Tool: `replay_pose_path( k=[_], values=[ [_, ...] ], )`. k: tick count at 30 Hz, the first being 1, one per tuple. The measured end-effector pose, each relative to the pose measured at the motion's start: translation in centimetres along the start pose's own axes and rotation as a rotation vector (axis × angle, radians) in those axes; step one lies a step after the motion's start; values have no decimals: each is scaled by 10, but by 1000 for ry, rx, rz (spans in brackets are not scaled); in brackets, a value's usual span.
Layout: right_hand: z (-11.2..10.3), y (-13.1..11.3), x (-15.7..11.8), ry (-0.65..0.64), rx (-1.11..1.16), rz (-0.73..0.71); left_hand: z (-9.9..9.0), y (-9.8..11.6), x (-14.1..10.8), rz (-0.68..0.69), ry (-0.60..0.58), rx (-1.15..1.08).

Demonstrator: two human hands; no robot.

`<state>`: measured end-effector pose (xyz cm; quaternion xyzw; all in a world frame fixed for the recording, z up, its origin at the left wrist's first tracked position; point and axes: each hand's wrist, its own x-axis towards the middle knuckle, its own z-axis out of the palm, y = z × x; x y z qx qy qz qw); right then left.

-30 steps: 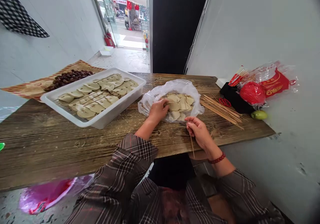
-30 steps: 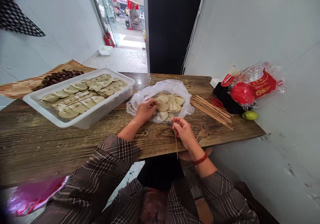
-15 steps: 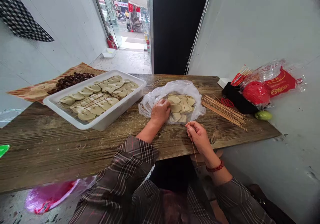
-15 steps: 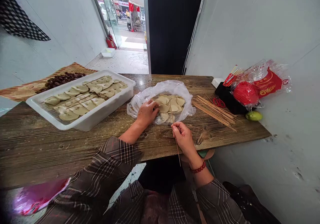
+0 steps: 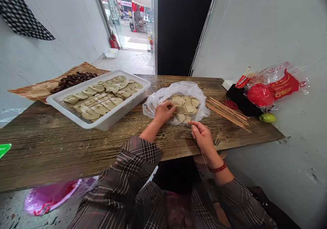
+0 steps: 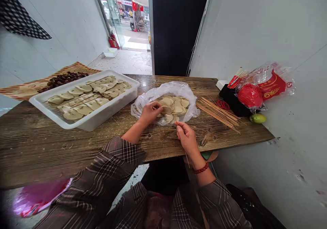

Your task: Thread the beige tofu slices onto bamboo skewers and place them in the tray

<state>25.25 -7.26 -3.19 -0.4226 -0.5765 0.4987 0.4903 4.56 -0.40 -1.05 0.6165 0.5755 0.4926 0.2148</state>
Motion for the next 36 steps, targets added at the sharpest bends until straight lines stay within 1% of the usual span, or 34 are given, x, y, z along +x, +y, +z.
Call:
replay_pose_path(
  k=[3,5,7,9,13,16,19,23,36],
  values=[
    [9,-6,-2,40,-3,-7,-6,6,-1,-152,-16,-453],
    [16,-10,-5,17,-39,-20,-10,12,-3,-237,-44,-699],
    [23,-11,-8,-28,-92,-38,-14,17,-4,-301,-70,-847],
    [26,-11,-11,-60,-129,-45,-15,20,-5,-336,-79,-912],
    [25,-7,-16,-48,-117,-28,-16,22,-5,-353,-94,-946],
    [22,-7,-18,-41,-96,-17,-15,20,-5,-350,-105,-925],
    [21,-7,-18,-61,-107,-20,-14,19,-4,-335,-110,-891],
    [21,-6,-17,-88,-120,-11,-16,20,-4,-301,-86,-871],
    [23,-1,-14,-88,-176,-12,-18,24,-4,-258,-51,-752]
  ],
)
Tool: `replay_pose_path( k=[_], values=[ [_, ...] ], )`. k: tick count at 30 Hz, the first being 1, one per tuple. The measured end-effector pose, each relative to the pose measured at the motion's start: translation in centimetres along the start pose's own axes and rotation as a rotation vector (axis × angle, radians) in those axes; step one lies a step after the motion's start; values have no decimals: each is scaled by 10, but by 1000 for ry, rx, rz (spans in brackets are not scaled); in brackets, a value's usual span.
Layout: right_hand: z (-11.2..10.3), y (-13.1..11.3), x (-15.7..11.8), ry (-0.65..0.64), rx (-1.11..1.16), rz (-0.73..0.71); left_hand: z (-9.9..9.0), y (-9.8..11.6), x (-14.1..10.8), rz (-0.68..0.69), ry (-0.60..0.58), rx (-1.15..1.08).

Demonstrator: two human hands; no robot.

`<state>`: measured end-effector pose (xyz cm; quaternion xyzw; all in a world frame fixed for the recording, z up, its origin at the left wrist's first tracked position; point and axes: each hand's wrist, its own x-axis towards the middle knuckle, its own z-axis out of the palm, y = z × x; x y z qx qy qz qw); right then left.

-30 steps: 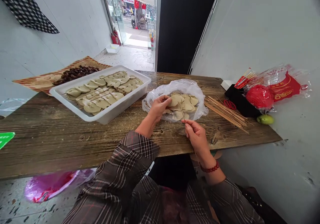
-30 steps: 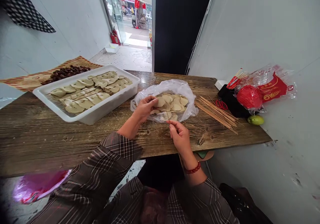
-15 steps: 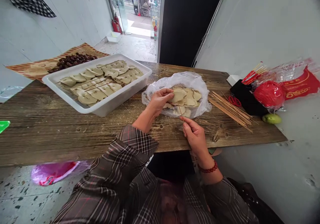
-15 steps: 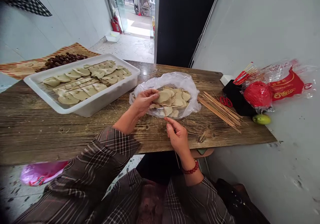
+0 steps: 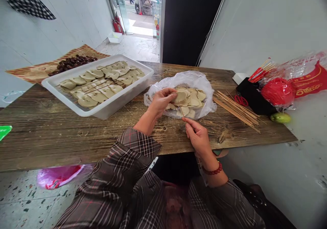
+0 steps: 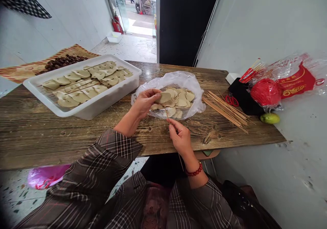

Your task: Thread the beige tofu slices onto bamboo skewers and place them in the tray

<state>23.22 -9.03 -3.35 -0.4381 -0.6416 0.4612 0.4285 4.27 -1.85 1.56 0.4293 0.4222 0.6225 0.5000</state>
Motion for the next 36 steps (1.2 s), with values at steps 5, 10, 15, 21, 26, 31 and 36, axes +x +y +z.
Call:
replay_pose_path(
  k=[5,10,15,21,26,31,36],
  values=[
    [1,-3,2,20,-16,15,1,2,-1,29,-16,36],
    [2,-7,2,28,-7,29,1,5,-2,66,-48,107],
    [4,-5,3,42,35,45,4,6,-3,104,-74,170],
    [2,-6,1,62,22,12,6,2,-4,21,-74,46],
    [0,-8,-1,43,-25,-24,5,0,-4,-85,-18,-76],
    [0,-8,-2,68,-22,-31,6,-1,-5,-150,-50,-161],
    [-1,-6,-3,86,-35,-32,8,-2,-6,-160,-81,-240]
  ],
)
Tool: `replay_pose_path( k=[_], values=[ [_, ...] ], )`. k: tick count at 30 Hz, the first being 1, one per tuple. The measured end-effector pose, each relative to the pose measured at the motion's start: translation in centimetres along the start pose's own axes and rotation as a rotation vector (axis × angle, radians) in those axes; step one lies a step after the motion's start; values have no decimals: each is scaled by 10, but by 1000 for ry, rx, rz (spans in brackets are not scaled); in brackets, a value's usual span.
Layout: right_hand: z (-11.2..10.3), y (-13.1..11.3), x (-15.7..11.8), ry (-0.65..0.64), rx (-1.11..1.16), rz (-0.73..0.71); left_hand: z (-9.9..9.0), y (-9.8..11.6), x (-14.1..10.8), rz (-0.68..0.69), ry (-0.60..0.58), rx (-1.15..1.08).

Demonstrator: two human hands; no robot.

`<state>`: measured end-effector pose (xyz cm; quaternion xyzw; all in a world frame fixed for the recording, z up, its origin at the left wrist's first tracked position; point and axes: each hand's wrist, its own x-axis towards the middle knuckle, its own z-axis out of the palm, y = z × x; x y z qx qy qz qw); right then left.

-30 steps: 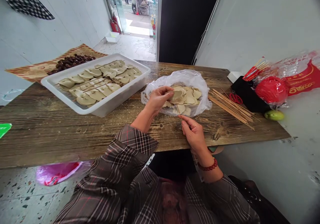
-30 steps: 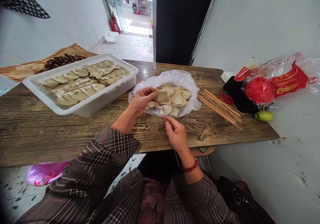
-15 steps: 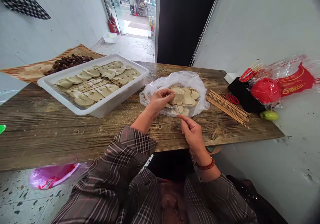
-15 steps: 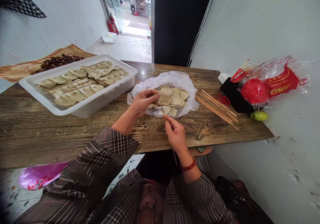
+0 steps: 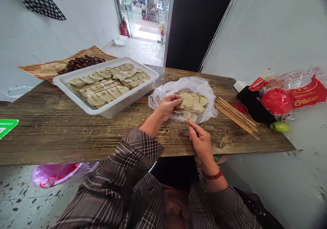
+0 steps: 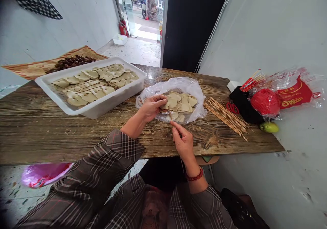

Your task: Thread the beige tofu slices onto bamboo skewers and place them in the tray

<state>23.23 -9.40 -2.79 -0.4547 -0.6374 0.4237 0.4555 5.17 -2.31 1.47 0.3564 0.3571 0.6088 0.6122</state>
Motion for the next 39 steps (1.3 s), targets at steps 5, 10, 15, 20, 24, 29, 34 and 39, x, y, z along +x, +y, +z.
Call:
replay_pose_path(
  k=[5,10,15,20,24,29,34,39],
  values=[
    [0,4,0,18,-2,-5,2,-3,-1,-20,-15,-1],
    [1,4,0,36,4,-4,4,-2,-2,-21,-17,28],
    [1,4,0,33,11,-9,6,2,-4,29,20,123],
    [1,5,1,40,31,9,8,2,-5,105,-2,251],
    [0,8,1,40,57,6,7,-1,-2,174,-44,335],
    [0,12,2,28,106,10,4,-3,0,227,-64,465],
    [0,12,3,32,140,31,3,-2,0,265,-104,610],
    [1,12,4,65,187,47,5,-7,-1,238,-190,655]
  ],
)
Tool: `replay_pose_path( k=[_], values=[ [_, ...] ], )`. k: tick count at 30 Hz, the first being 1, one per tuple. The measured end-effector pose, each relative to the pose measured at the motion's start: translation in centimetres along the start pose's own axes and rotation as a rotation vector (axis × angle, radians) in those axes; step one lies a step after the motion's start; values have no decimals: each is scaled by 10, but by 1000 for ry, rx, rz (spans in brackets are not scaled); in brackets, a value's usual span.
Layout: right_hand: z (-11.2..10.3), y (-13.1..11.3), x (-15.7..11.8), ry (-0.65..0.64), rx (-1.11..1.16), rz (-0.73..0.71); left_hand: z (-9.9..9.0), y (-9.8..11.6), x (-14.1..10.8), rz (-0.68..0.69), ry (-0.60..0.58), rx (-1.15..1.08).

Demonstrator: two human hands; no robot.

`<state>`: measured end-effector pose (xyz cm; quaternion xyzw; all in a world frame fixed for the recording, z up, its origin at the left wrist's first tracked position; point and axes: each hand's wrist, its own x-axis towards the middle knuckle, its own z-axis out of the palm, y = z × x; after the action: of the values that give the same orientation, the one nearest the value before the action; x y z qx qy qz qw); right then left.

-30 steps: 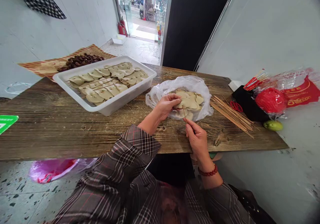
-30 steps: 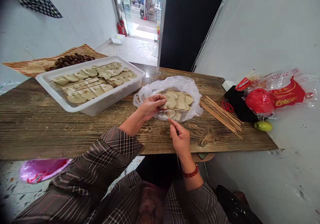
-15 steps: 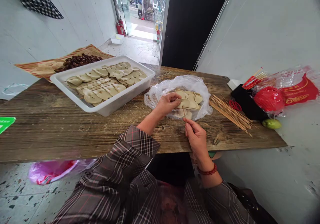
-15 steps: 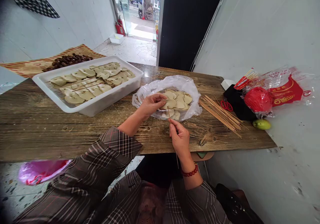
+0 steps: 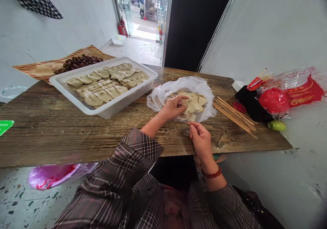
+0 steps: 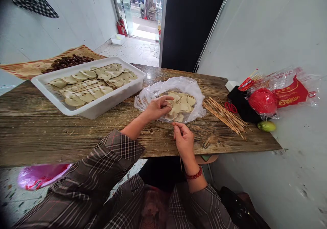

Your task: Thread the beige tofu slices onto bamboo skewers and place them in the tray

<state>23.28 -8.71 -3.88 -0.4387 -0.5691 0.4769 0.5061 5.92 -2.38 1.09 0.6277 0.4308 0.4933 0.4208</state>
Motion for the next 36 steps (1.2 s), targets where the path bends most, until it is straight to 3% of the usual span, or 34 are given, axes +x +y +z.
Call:
replay_pose_path(
  k=[4,10,15,23,30,33,36],
  values=[
    [1,1,0,53,64,11,6,0,-3,-17,-97,-45],
    [0,0,-2,77,25,-22,10,4,-6,-167,-41,-277],
    [-1,-1,-3,47,-49,-51,11,7,-8,-151,-180,-246],
    [-2,2,-3,26,-82,-63,9,5,-6,-95,-76,-218],
    [-2,2,-2,111,-22,-67,20,6,-11,-98,-253,-105],
    [-1,1,-2,175,52,-42,14,4,-6,-40,-128,-21],
    [1,-2,-2,230,143,-21,-3,-3,2,-22,171,85]
  ],
)
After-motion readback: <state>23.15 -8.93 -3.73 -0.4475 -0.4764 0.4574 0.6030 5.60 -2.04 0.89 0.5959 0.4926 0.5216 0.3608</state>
